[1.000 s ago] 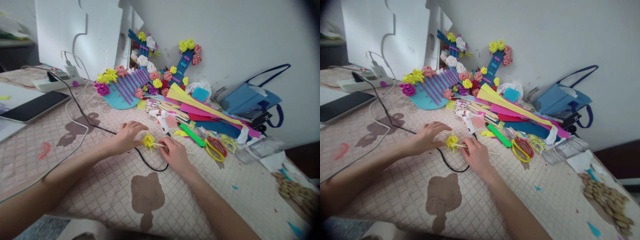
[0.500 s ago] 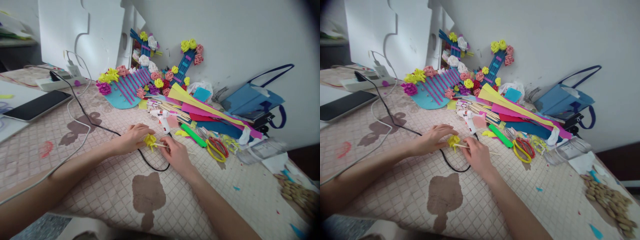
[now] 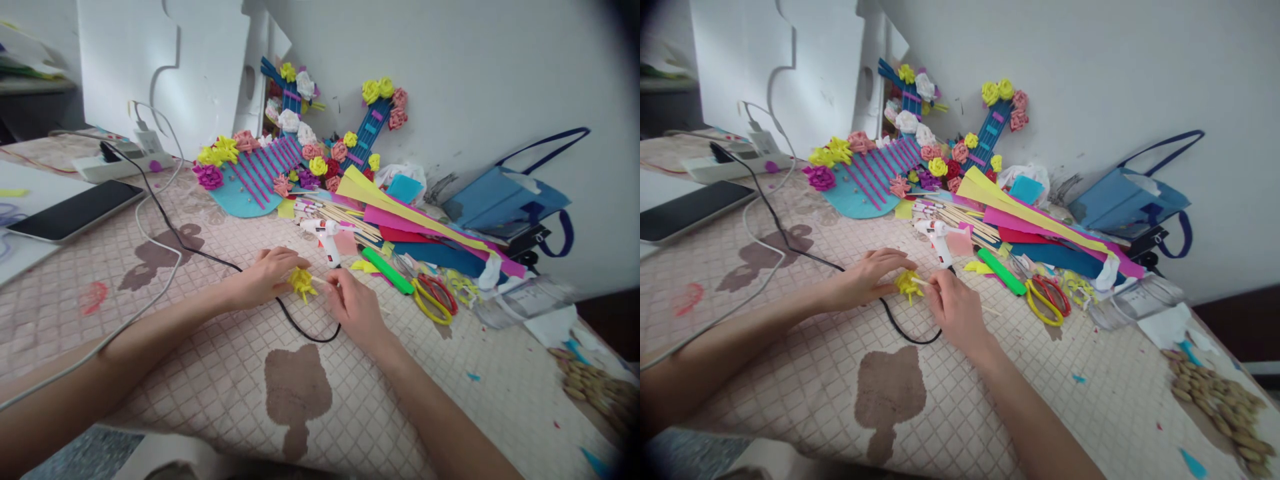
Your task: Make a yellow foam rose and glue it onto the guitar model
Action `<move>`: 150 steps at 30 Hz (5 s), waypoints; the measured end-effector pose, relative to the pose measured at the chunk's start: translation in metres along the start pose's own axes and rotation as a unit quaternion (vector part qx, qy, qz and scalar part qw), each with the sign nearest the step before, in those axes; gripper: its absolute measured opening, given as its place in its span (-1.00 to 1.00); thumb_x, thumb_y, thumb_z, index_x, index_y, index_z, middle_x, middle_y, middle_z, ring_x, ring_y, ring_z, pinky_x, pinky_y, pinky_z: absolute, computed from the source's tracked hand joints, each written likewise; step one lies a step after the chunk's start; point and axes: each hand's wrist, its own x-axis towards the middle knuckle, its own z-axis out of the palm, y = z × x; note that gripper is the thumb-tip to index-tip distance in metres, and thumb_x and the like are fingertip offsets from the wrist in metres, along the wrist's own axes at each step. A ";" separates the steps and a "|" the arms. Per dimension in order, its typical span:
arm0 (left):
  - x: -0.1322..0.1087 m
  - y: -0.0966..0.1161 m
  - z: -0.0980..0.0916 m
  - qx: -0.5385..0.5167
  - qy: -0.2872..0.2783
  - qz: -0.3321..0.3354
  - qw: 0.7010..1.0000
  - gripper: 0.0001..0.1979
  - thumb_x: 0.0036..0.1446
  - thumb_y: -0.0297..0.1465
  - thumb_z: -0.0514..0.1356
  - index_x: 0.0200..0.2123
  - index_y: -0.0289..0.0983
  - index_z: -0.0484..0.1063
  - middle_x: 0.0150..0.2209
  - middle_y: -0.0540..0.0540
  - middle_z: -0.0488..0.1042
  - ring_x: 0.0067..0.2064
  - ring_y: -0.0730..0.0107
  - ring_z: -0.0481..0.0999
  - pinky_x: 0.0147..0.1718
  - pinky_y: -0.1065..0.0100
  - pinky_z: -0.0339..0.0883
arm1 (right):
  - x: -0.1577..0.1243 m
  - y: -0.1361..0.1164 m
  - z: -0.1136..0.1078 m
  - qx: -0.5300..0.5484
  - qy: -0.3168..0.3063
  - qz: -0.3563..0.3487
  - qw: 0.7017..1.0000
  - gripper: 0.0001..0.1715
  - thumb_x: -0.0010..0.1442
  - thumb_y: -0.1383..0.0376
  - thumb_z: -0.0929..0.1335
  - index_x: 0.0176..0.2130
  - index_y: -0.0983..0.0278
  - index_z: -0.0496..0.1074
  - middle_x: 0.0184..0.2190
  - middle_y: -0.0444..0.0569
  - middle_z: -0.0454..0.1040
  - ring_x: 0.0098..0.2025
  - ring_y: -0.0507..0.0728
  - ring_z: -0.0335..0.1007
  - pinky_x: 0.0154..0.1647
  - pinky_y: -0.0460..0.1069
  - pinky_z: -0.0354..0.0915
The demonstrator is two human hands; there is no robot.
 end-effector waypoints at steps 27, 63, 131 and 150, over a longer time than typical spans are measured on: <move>-0.005 0.008 -0.002 0.064 0.009 -0.035 0.997 -0.46 -0.01 -0.42 0.25 0.07 -0.21 0.22 0.04 -0.18 0.36 0.08 0.03 0.29 -0.02 0.03 0.11 | -0.003 0.008 0.006 0.005 -0.046 -0.113 0.993 -0.81 0.29 0.36 0.20 -0.22 0.27 0.39 -0.22 0.03 0.39 -0.17 0.12 0.33 -0.15 0.01 0.32; -0.007 0.019 0.015 0.080 0.046 -0.101 0.991 -0.52 0.08 -0.34 0.18 0.06 -0.25 0.14 -0.06 -0.19 0.41 0.01 0.05 0.33 -0.09 0.07 0.14 | 0.003 0.003 0.011 -0.063 -0.035 -0.020 0.997 -0.90 0.18 0.37 0.28 -0.37 0.23 0.35 -0.37 -0.08 0.46 -0.33 0.08 0.37 -0.36 -0.06 0.21; -0.016 0.044 0.016 0.176 0.088 -0.037 0.980 -0.90 0.09 -0.34 0.19 -0.38 -0.25 0.37 -0.35 -0.04 0.47 -0.16 0.22 0.38 -0.07 0.08 0.02 | 0.002 -0.006 0.020 -0.087 -0.025 0.007 0.996 -0.94 0.17 0.35 0.28 -0.35 0.23 0.35 -0.42 -0.10 0.49 -0.36 0.08 0.38 -0.41 -0.06 0.11; -0.016 0.049 0.013 0.161 0.075 -0.053 0.983 -0.85 0.11 -0.49 0.07 -0.46 -0.28 0.40 -0.43 -0.04 0.46 -0.25 0.29 0.39 -0.09 0.09 0.04 | -0.001 0.007 0.014 -0.118 -0.024 0.000 0.993 -0.89 0.21 0.33 0.27 -0.35 0.23 0.36 -0.42 -0.09 0.48 -0.36 0.07 0.38 -0.43 -0.08 0.11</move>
